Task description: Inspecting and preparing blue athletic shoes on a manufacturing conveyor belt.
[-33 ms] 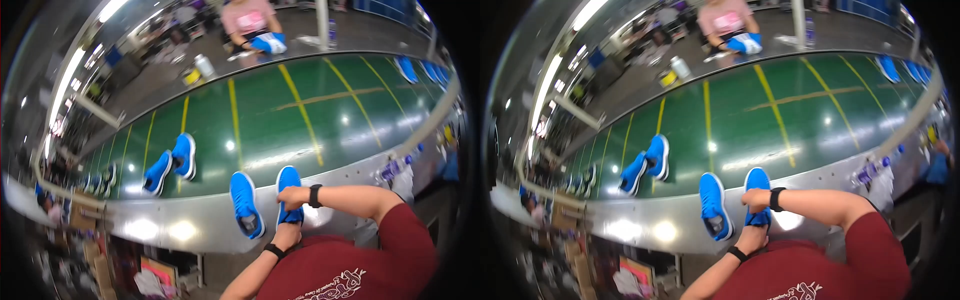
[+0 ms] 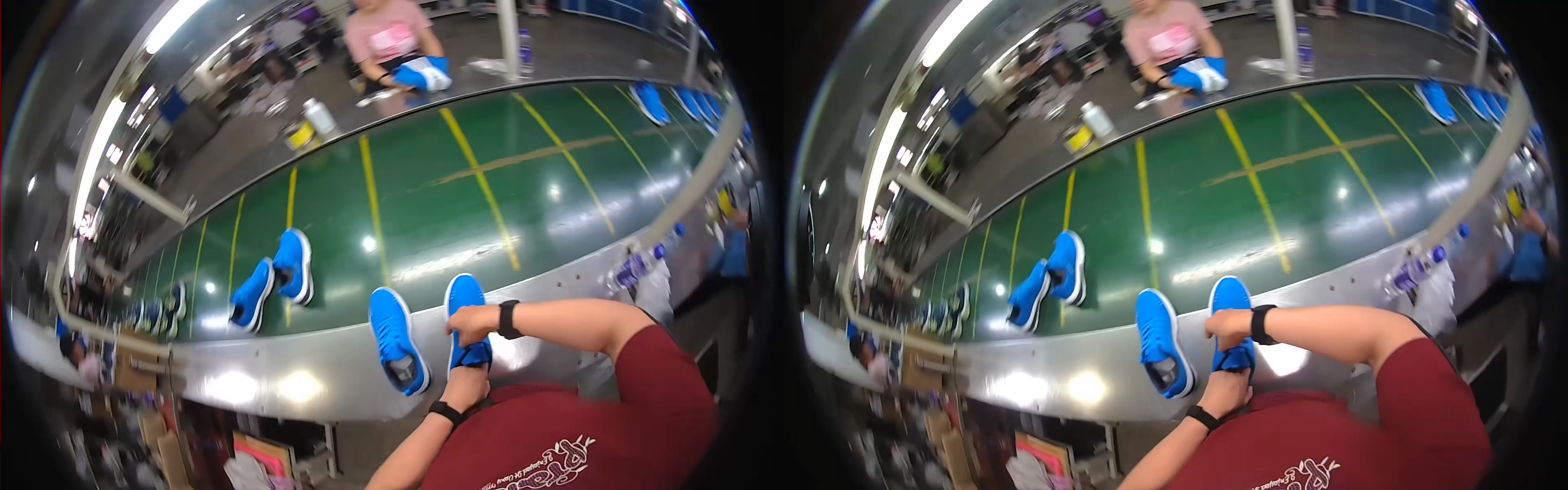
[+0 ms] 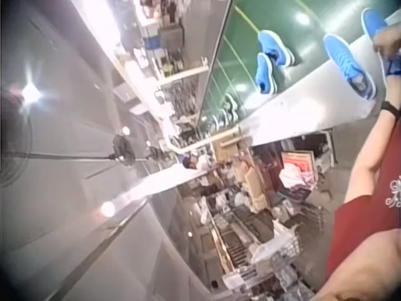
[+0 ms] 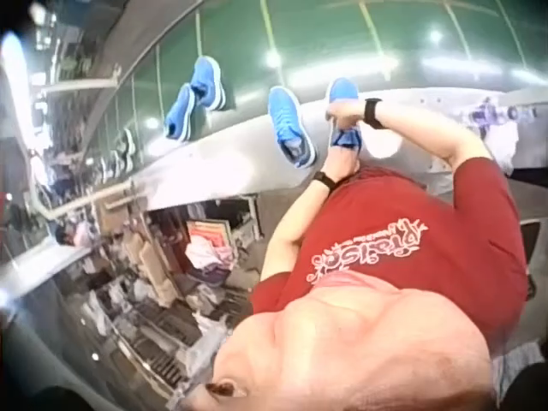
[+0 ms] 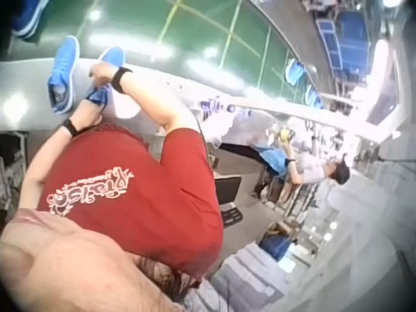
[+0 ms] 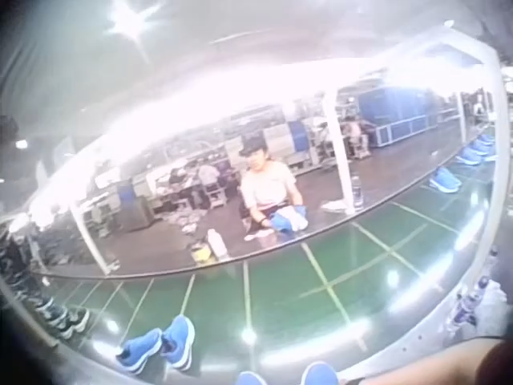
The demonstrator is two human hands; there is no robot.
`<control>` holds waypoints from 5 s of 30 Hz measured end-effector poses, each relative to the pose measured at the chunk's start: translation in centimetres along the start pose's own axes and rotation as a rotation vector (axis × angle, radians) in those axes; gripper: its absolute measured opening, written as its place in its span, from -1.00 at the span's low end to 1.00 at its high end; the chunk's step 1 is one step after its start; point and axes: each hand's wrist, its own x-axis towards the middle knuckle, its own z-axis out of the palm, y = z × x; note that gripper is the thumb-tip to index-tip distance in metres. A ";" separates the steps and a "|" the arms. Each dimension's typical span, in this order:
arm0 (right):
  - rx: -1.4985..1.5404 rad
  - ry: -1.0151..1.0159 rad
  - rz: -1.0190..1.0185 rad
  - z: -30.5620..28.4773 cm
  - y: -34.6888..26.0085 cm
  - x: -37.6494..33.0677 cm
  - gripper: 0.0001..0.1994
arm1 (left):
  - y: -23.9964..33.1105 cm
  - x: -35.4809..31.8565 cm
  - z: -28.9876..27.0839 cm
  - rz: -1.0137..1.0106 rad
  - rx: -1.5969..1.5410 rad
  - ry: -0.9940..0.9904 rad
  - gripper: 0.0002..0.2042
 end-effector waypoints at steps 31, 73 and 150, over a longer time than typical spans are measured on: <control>0.390 0.228 -0.888 3.8 -16.0 -1.9 -0.82 | -1.3 1.8 -1.0 -0.176 0.026 -0.292 -0.61; 0.575 0.522 0.102 8.8 2.6 -7.8 -0.17 | 0.2 1.9 -0.6 -0.115 0.032 -0.009 -0.66; -0.021 0.769 0.162 13.7 -3.5 -5.0 -0.71 | -5.2 3.7 -2.0 0.160 -0.207 0.457 -0.64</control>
